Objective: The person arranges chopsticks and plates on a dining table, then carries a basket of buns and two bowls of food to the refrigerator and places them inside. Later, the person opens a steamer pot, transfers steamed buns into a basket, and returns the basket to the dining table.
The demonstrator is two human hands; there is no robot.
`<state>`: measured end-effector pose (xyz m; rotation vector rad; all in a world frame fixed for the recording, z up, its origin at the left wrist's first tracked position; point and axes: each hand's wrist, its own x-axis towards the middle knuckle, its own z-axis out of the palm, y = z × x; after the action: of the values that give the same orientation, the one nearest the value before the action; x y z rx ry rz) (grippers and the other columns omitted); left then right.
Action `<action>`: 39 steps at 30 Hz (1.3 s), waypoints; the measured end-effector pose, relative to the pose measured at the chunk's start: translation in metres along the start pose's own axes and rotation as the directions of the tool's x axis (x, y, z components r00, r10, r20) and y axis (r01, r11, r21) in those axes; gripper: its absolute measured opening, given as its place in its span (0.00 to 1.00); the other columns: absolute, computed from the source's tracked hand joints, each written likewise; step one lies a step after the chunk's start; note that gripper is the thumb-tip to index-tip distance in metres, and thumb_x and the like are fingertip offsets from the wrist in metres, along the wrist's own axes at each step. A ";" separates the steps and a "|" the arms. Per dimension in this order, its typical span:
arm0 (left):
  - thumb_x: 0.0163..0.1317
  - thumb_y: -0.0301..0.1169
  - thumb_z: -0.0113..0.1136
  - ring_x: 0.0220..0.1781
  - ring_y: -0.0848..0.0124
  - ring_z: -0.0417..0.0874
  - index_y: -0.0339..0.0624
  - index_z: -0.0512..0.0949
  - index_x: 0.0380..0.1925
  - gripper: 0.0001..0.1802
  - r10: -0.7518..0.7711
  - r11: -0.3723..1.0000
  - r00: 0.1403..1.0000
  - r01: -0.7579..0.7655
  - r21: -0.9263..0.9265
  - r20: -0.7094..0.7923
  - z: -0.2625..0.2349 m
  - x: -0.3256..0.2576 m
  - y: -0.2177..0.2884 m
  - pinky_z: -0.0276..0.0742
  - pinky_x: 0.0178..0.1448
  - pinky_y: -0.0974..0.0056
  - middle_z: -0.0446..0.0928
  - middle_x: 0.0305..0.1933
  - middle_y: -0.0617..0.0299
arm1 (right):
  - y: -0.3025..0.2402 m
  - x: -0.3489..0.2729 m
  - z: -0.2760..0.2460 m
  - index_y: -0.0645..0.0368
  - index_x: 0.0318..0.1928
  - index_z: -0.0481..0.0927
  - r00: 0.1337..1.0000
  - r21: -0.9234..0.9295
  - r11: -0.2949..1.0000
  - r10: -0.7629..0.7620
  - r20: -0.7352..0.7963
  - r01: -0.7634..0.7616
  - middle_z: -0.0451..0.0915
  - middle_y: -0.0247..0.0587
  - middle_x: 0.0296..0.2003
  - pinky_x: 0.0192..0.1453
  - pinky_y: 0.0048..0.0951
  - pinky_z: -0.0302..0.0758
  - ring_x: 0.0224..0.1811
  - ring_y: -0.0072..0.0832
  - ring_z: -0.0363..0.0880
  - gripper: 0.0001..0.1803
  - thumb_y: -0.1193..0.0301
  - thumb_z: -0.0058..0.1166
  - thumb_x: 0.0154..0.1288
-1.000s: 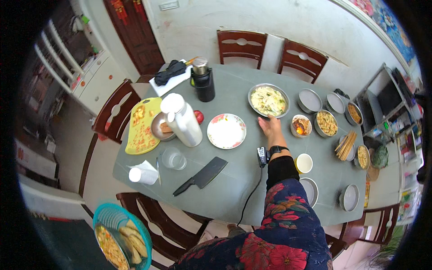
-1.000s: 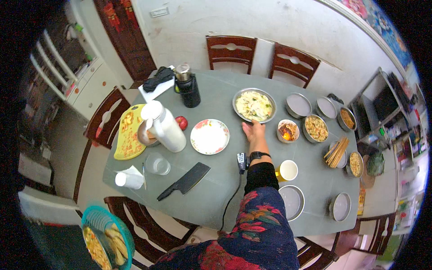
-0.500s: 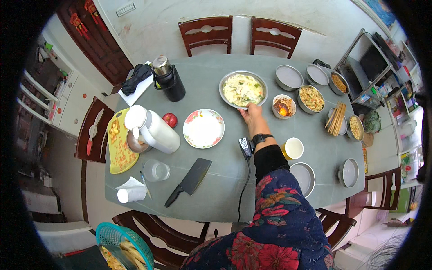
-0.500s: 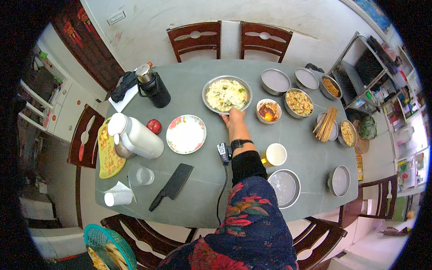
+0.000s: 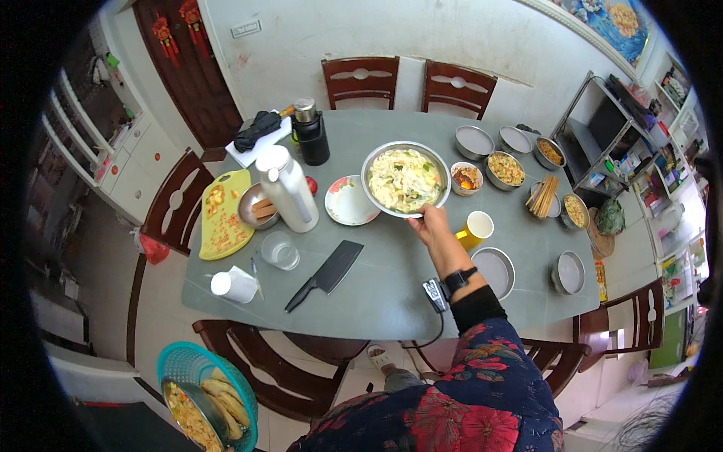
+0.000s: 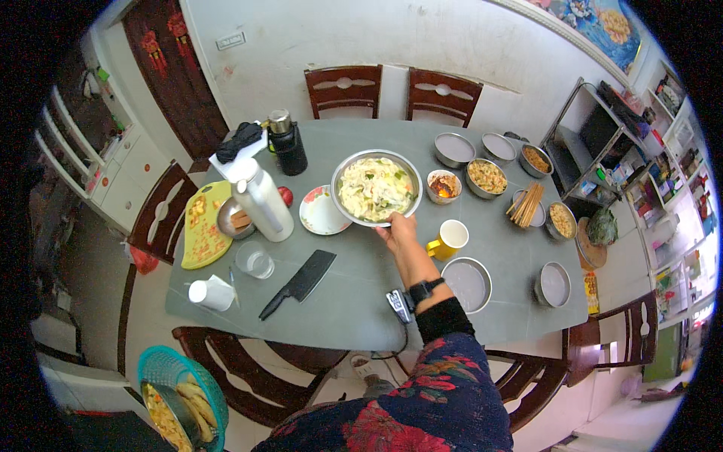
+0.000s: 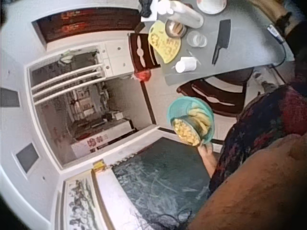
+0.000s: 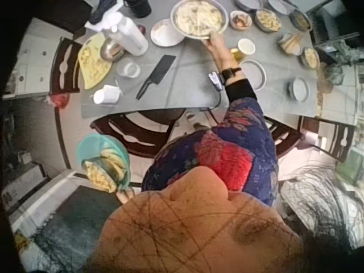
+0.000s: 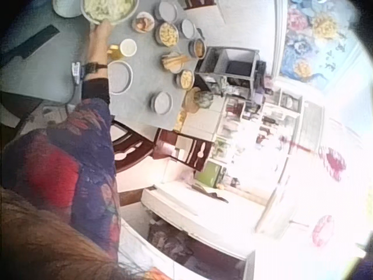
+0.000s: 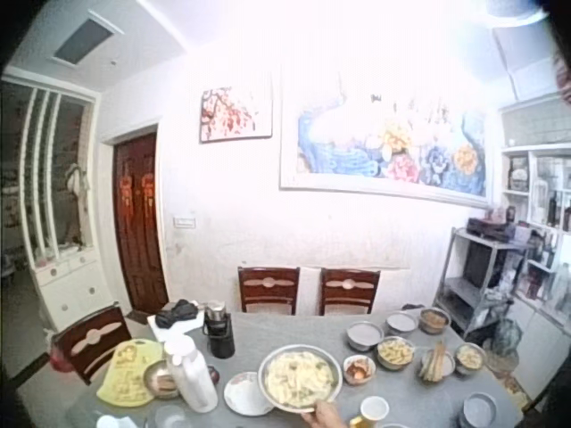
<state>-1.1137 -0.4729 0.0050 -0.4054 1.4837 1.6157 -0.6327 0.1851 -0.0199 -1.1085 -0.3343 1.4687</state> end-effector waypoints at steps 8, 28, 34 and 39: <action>0.60 0.25 0.47 0.54 0.60 0.77 0.36 0.67 0.58 0.24 0.276 0.961 0.945 -0.265 -0.083 0.174 -0.022 -0.059 -0.010 0.76 0.58 0.57 0.75 0.52 0.54 | -0.029 -0.225 -0.020 0.68 0.56 0.63 0.982 -0.292 0.956 0.041 0.182 0.014 0.79 0.52 0.37 0.21 0.25 0.84 0.29 0.39 0.84 0.24 0.82 0.40 0.56; 0.55 0.26 0.58 0.29 0.71 0.83 0.37 0.73 0.50 0.21 0.151 0.965 0.958 -0.089 -0.246 0.244 -0.204 0.074 0.057 0.82 0.25 0.71 0.81 0.39 0.59 | 0.258 -0.466 0.169 0.68 0.55 0.66 0.657 -0.600 0.789 0.525 0.541 -0.137 0.80 0.51 0.35 0.16 0.21 0.80 0.20 0.33 0.81 0.25 0.83 0.41 0.52; 0.60 0.29 0.58 0.27 0.71 0.85 0.34 0.72 0.51 0.19 0.271 0.917 0.949 -0.205 -0.342 0.159 -0.208 0.191 0.106 0.85 0.23 0.72 0.82 0.37 0.57 | 0.372 -0.428 0.281 0.66 0.59 0.64 0.572 -0.656 0.753 0.560 0.599 -0.051 0.79 0.48 0.39 0.16 0.19 0.80 0.25 0.31 0.82 0.30 0.83 0.43 0.51; 0.56 0.24 0.59 0.35 0.70 0.85 0.35 0.72 0.51 0.20 0.284 0.856 0.958 -0.276 -0.437 -0.048 -0.215 0.258 0.146 0.85 0.26 0.71 0.80 0.43 0.58 | 0.451 -0.402 0.361 0.66 0.61 0.61 0.518 -0.687 0.726 0.602 0.608 -0.037 0.78 0.50 0.40 0.18 0.20 0.81 0.24 0.31 0.82 0.31 0.83 0.43 0.53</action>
<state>-1.4374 -0.5592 -0.1436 -0.4348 1.1911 2.1973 -1.2527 -0.1474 -0.0022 -0.9168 -1.4083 2.3057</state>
